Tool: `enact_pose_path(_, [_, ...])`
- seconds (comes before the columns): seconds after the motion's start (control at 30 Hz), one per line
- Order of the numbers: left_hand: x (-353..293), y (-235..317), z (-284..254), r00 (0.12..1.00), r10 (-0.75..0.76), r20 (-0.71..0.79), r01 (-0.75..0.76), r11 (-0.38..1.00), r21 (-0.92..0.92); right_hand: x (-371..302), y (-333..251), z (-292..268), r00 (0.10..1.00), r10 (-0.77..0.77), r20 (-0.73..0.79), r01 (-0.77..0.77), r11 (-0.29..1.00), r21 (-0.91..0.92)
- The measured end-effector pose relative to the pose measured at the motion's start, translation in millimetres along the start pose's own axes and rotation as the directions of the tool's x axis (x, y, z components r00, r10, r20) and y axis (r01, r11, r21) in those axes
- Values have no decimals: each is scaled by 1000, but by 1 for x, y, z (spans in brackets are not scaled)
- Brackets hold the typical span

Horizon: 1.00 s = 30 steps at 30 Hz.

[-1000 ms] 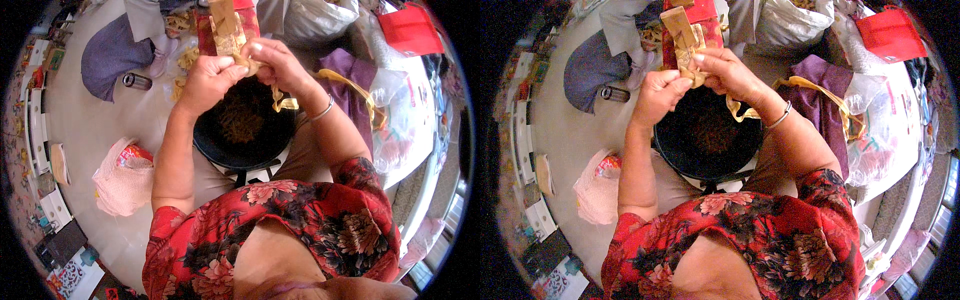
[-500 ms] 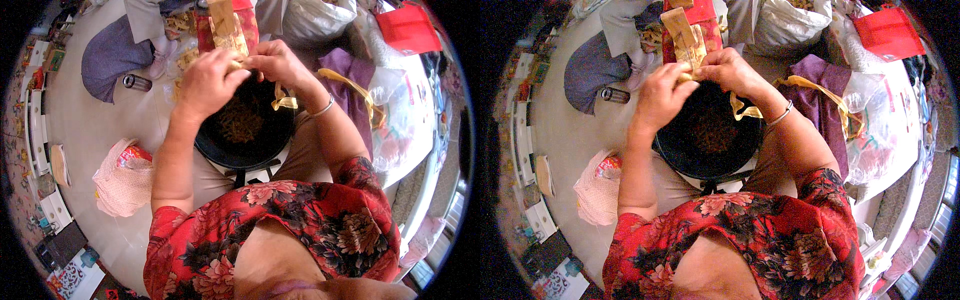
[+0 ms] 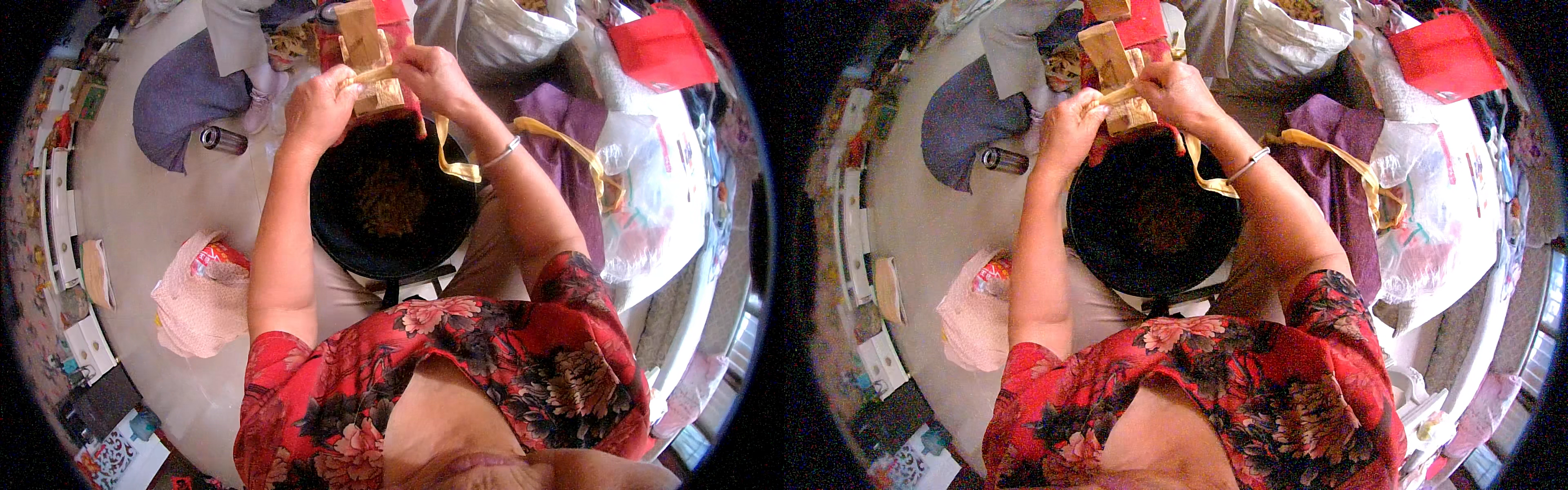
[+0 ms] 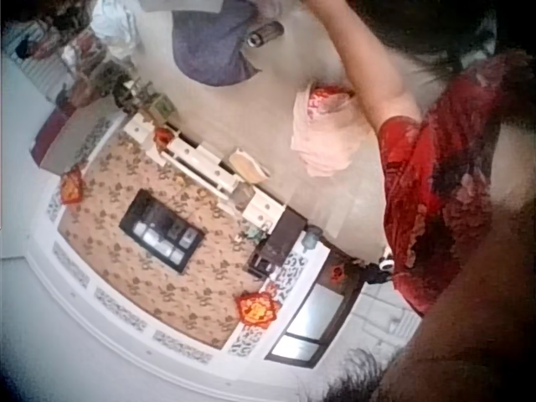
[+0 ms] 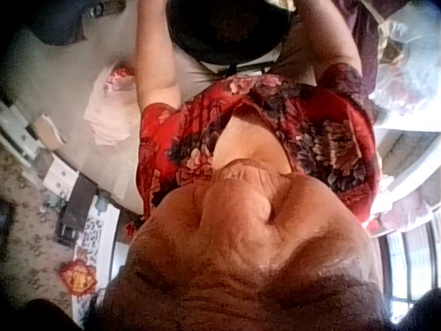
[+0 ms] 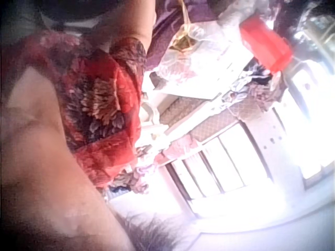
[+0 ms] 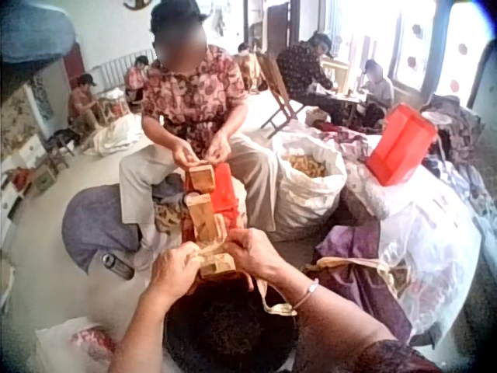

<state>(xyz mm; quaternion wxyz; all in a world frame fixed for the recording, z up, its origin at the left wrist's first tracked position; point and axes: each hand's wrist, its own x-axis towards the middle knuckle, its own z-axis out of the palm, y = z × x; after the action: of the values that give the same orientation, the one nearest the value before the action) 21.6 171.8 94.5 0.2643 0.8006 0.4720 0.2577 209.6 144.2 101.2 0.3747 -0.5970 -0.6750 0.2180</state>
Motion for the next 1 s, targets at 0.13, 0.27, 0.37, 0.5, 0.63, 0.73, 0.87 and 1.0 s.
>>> enact_pose_path(0.13, [9, -6, 6, 999, -44, -32, 46, 997, 63, 3, 4, 15, 994, 54, -93, -62, 995, -83])
enact_pose_path(0.27, [6, -6, 4, 995, -92, 42, 85, 985, 148, 7, 15, 20, 995, 98, 2, -92, 947, -308])
enact_pose_path(0.37, [-4, 6, -5, 960, -247, 133, 183, 911, 370, 8, 10, 4, 978, 209, 13, -181, 877, -444])
enact_pose_path(0.5, [-28, 33, -20, 876, -156, 456, 242, 961, -135, -7, -9, -2, 959, 255, 125, -282, 907, 311])
enact_pose_path(0.63, [-41, 48, 25, 975, -201, 93, 201, 622, -757, -38, -35, 17, 785, 210, 583, -615, 374, 694])
enact_pose_path(0.73, [-29, 47, 27, 943, -331, -38, 39, 222, -974, -47, -49, 22, 784, 99, 613, -619, 186, 763])
enact_pose_path(0.87, [-21, 36, -16, 883, -465, 66, -83, -292, -953, -43, -59, 16, 710, 44, 703, -672, 342, 657])
enact_pose_path(1.0, [-21, 19, -37, 892, -427, -149, -223, -128, -966, -38, -60, 13, 672, -17, 741, -701, 310, 642])
